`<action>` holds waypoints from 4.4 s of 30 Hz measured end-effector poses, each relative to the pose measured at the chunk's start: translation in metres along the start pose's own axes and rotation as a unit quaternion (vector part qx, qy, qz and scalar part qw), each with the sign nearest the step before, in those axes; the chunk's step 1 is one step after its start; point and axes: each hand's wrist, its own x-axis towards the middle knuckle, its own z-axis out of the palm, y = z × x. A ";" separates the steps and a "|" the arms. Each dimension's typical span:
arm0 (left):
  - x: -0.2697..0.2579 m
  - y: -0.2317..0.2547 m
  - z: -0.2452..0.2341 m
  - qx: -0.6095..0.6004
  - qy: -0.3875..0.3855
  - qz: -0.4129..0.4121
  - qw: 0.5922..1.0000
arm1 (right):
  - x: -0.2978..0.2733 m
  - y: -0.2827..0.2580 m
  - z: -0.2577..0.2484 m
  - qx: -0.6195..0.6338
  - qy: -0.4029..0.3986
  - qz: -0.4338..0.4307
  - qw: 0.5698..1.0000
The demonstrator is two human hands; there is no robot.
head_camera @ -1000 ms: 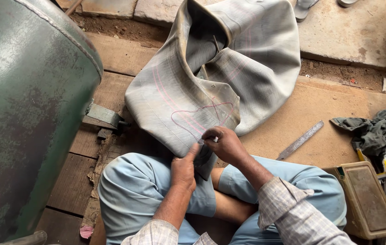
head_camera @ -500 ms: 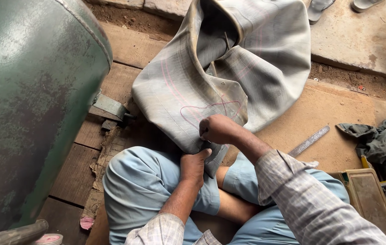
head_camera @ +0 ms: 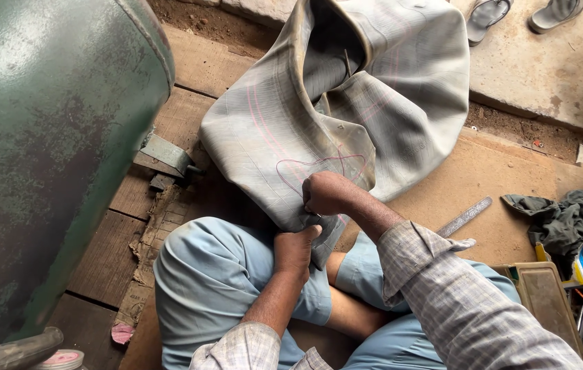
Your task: The person sits cross-legged on the ground and hand-stitches a dark rubber patch onto a large tire inner tube marked with pink chalk lines, using a needle and thread, repeatedly pulling stitches through the patch and tube.
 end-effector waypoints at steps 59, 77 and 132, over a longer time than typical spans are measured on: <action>0.011 -0.008 -0.006 0.025 0.013 -0.021 0.999 | -0.086 0.002 0.023 0.011 0.115 0.047 0.992; 0.011 -0.008 -0.007 -0.002 0.007 -0.008 1.000 | -0.112 0.048 0.081 0.252 0.210 0.047 0.943; 0.026 0.093 0.031 0.793 -0.201 0.393 0.420 | -0.299 0.100 0.059 0.205 0.146 0.434 0.865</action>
